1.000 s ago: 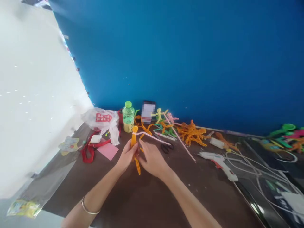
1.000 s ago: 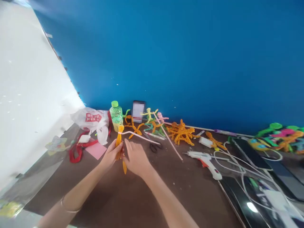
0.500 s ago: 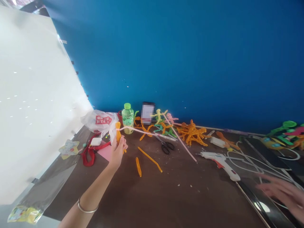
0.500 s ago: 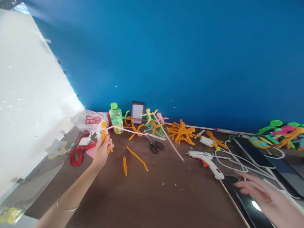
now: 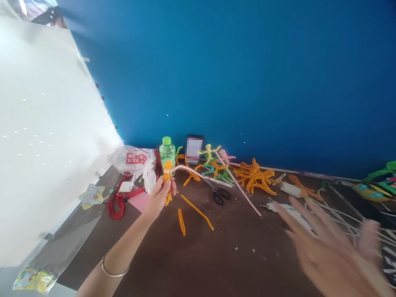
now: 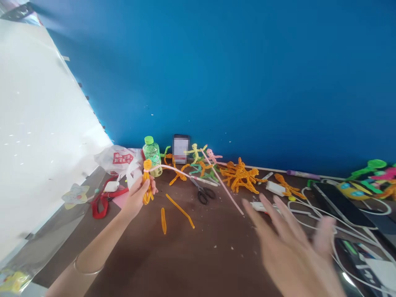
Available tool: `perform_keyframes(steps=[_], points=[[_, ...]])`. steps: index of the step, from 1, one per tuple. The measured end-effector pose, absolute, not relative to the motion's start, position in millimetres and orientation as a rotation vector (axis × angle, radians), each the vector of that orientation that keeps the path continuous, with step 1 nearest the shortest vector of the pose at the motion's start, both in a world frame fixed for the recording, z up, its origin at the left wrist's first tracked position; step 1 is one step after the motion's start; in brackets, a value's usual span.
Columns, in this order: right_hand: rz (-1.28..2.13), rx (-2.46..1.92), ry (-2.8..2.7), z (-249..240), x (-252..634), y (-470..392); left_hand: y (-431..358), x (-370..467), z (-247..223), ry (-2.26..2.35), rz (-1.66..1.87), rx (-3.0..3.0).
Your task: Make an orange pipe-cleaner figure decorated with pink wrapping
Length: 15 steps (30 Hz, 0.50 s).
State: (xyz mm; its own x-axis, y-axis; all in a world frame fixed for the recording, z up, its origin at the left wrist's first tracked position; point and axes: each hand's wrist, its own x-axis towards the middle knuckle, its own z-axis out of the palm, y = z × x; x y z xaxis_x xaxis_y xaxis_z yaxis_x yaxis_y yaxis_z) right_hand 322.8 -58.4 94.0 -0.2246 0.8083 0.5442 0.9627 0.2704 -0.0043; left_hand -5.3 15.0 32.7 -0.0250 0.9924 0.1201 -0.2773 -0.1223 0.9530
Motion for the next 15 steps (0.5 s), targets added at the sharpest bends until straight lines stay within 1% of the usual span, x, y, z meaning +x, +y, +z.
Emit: perform_keyframes(steps=[2, 4, 8, 12, 14, 15], points=[[-0.391, -1.462, -2.262, 94, 283, -35, 12, 0, 37, 0.893, 1.378, 1.077], [-0.226, -1.289, -2.386, 95, 242, -12, 8, 6, 42, 0.866, 1.35, 1.052], [0.068, -1.054, -2.343, 98, 180, 26, 6, 13, 50, 0.809, 1.329, 1.011], [0.474, -0.97, -2.204, 101, 158, 50, 12, 12, 60, 0.751, 1.329, 0.97], [0.587, -0.969, -2.169, 104, 158, 54, 18, 12, 64, 0.797, 1.355, 0.952], [0.592, -0.977, -2.171, 105, 159, 55, 21, 12, 66, 0.825, 1.373, 0.957]])
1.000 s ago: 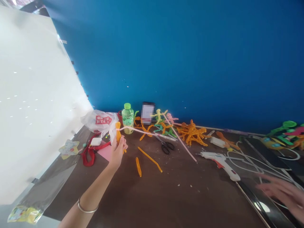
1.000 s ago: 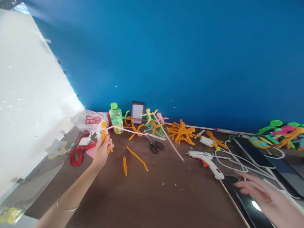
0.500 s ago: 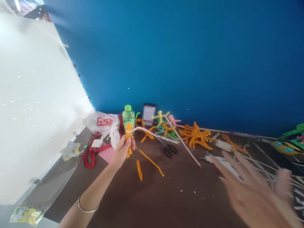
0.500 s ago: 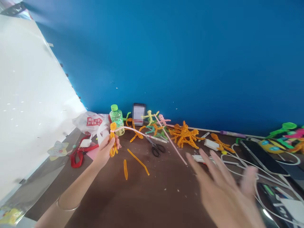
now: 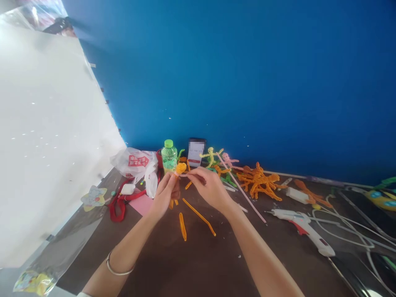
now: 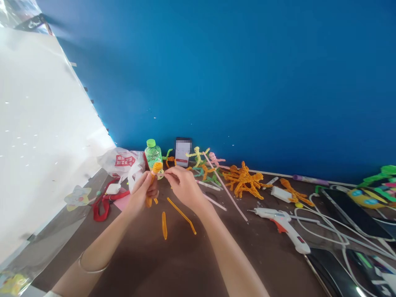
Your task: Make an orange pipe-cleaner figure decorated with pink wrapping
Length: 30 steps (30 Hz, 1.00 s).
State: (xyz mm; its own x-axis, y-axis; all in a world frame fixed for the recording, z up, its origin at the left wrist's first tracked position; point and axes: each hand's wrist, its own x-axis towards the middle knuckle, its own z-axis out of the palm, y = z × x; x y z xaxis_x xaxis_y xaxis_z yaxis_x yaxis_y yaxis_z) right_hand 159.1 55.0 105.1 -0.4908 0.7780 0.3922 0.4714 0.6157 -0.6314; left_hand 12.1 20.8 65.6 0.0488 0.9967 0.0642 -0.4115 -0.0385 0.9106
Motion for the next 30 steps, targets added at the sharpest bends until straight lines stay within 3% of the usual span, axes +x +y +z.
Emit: perform_keyframes(steps=[20, 30], points=[[-0.243, -1.267, -2.495, 111, 183, 51, 69, 71, 58, 0.928, 1.723, 0.88], [-0.305, -1.394, -2.463, 129, 198, 59, 74, 64, 70, 0.758, 1.549, 0.825]])
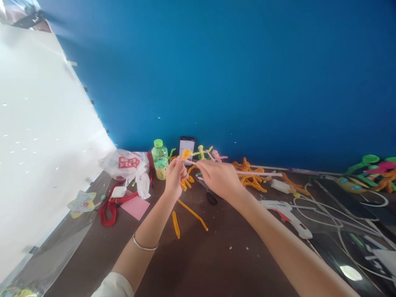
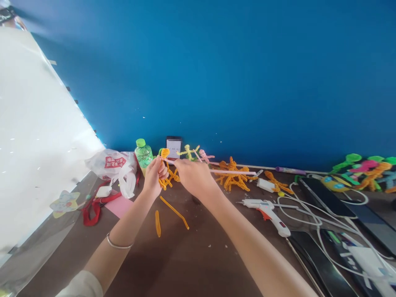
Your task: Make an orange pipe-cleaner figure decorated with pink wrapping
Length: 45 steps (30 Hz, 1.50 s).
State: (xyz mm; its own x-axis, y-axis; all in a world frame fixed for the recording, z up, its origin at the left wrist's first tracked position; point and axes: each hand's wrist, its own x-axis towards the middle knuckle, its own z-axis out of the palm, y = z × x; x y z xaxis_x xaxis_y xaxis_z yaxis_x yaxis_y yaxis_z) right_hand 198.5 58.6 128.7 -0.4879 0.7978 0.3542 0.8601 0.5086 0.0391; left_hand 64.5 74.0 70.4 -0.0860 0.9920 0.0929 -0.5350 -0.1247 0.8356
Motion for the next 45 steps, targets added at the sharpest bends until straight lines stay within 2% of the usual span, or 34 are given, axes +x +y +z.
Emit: perform_keyframes(steps=[7, 12, 16, 22, 25, 27, 30, 33, 39, 45], points=[[-0.304, -1.393, -2.503, 131, 204, 61, 77, 60, 66, 0.893, 1.593, 0.953], [-0.403, -1.315, -2.642, 135, 200, 59, 82, 66, 67, 0.794, 1.627, 0.812], [-0.428, -1.294, -2.607, 134, 206, 68, 77, 58, 66, 0.646, 1.403, 0.709], [-0.502, -1.148, -2.596, 120, 221, 82, 63, 30, 67, 0.615, 1.075, 0.916], [-0.536, -0.982, -2.529, 113, 223, 77, 57, 28, 68, 0.618, 1.024, 0.954], [-0.536, -0.959, -2.374, 107, 222, 67, 55, 28, 70, 0.631, 1.122, 0.976], [-0.451, -1.01, -2.178, 89, 217, 45, 55, 26, 71, 0.666, 1.392, 0.959], [-0.191, -1.016, -2.414, 59, 205, 24, 58, 19, 71, 0.679, 1.531, 0.921], [0.12, -1.335, -2.676, 1, 188, 6, 64, 7, 70, 0.651, 1.555, 0.877], [0.151, -1.43, -2.692, -11, 195, 18, 65, 2, 75, 0.571, 1.53, 0.769]])
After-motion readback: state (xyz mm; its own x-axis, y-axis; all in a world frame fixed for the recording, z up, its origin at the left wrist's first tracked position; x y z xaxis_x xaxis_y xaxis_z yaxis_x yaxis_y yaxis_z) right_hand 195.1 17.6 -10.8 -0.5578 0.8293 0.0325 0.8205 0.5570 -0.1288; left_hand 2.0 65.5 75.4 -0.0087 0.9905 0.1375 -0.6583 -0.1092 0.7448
